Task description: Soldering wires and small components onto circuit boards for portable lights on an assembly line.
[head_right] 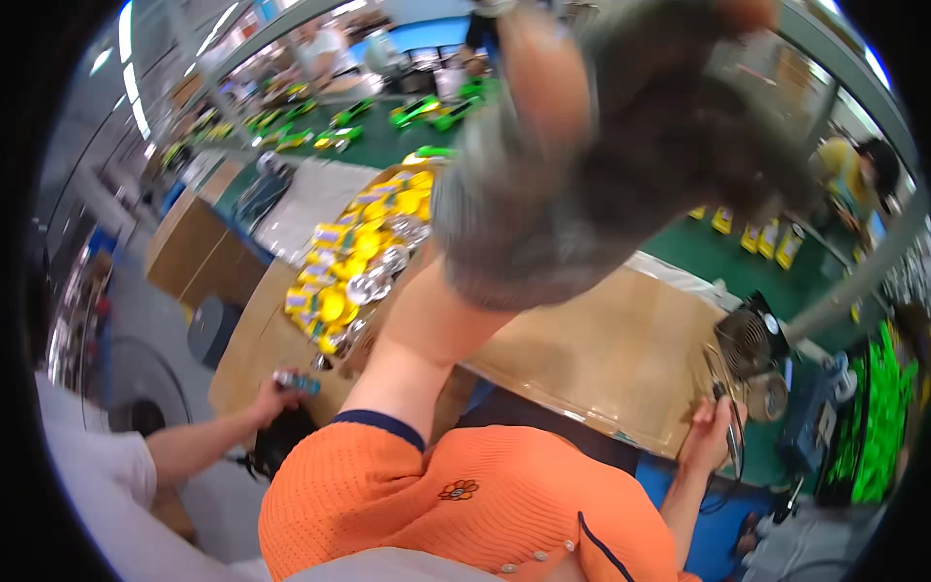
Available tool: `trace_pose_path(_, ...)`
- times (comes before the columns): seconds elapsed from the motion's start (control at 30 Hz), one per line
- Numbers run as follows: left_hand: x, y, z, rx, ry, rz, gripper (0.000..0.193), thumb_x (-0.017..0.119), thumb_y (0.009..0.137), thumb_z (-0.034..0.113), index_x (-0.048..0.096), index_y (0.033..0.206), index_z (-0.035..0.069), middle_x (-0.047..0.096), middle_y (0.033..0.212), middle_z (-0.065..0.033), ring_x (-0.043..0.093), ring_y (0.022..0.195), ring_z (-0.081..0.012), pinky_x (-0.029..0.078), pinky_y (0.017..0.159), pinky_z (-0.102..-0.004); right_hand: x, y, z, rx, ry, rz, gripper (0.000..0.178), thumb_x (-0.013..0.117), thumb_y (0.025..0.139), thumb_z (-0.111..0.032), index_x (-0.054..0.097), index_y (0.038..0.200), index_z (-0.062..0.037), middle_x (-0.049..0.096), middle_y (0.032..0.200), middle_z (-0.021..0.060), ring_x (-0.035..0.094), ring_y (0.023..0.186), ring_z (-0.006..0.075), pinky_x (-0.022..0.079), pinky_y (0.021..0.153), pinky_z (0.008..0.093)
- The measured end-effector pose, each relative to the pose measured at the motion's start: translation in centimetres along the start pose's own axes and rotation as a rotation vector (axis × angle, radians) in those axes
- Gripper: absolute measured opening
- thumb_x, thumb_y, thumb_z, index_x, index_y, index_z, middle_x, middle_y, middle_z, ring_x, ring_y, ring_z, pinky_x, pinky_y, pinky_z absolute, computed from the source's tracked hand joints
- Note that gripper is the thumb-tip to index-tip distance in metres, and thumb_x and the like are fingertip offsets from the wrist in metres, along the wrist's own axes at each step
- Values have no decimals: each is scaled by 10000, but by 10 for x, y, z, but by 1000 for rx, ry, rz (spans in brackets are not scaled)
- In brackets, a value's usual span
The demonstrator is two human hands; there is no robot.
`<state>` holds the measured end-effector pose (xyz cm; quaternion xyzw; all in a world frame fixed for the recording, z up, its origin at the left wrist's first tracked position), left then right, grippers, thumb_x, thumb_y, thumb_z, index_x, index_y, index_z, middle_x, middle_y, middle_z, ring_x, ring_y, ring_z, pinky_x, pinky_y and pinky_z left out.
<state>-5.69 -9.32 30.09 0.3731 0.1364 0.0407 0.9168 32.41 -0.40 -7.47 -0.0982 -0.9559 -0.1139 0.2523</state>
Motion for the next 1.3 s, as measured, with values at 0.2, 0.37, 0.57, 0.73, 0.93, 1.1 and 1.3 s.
trace_pose_path(0.2, -7, -39, -39, -123, -137, 132, 335, 571, 980, 290, 633, 1173, 23, 675, 1110, -120, 645, 1024, -252, 494, 947, -387, 4, 12, 7, 3, 42, -49, 115, 562, 1005, -125, 494, 913, -108, 441, 663, -12, 443, 604, 93, 493, 802, 315)
trace_pose_path(0.37, 14, -36, -71, -76, -350, 88, 331, 570, 981, 288, 644, 1153, 16, 686, 1082, -116, 650, 1007, -247, 492, 946, -387, 14, 6, 7, 18, 48, -43, 140, 563, 998, -113, 506, 870, -121, 446, 663, -11, 470, 626, 112, 474, 821, 315)
trace_pose_path(0.57, 51, -13, -89, 10, -593, -55, 329, 567, 982, 285, 658, 1130, 6, 700, 1049, -111, 657, 986, -241, 490, 944, -388, 19, -7, 2, -4, 37, -24, 121, 566, 996, -107, 499, 896, -116, 452, 667, -9, 470, 609, 103, 486, 767, 293)
trace_pose_path(0.73, 86, 2, -114, 52, -821, -215, 329, 566, 983, 283, 670, 1111, -1, 711, 1021, -106, 662, 969, -236, 488, 942, -389, 19, -7, -2, -38, 3, 10, 90, 566, 992, -88, 508, 923, -97, 457, 668, -15, 469, 602, 96, 495, 747, 290)
trace_pose_path(0.93, 150, -84, -216, -458, -744, -458, 311, 651, 943, 257, 691, 1076, -21, 707, 1030, -101, 663, 975, -205, 504, 916, -355, 16, 1, -6, -24, 21, 35, 81, 564, 979, -60, 494, 975, -101, 454, 678, -13, 471, 576, 98, 506, 749, 295)
trace_pose_path(1.1, 169, -120, -299, -814, -898, -329, 322, 666, 939, 241, 655, 1164, 11, 684, 1064, -72, 643, 1026, -172, 494, 952, -339, 5, 8, 5, -46, 52, 144, 114, 596, 941, -58, 489, 972, -82, 489, 692, 13, 474, 540, 98, 469, 522, 261)
trace_pose_path(1.3, 158, -139, -334, -868, -957, -235, 336, 667, 949, 243, 653, 1198, 18, 680, 1106, -64, 640, 1064, -174, 501, 967, -318, -11, 26, 31, -111, 151, -19, 146, 592, 944, -62, 498, 1052, -90, 536, 744, 28, 535, 576, 137, 513, 570, 329)
Point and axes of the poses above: each hand's wrist, its own y-axis towards the middle knuckle, its own x-axis out of the palm, z = x × y, the point moved 4 cm from there along y, towards the middle knuckle
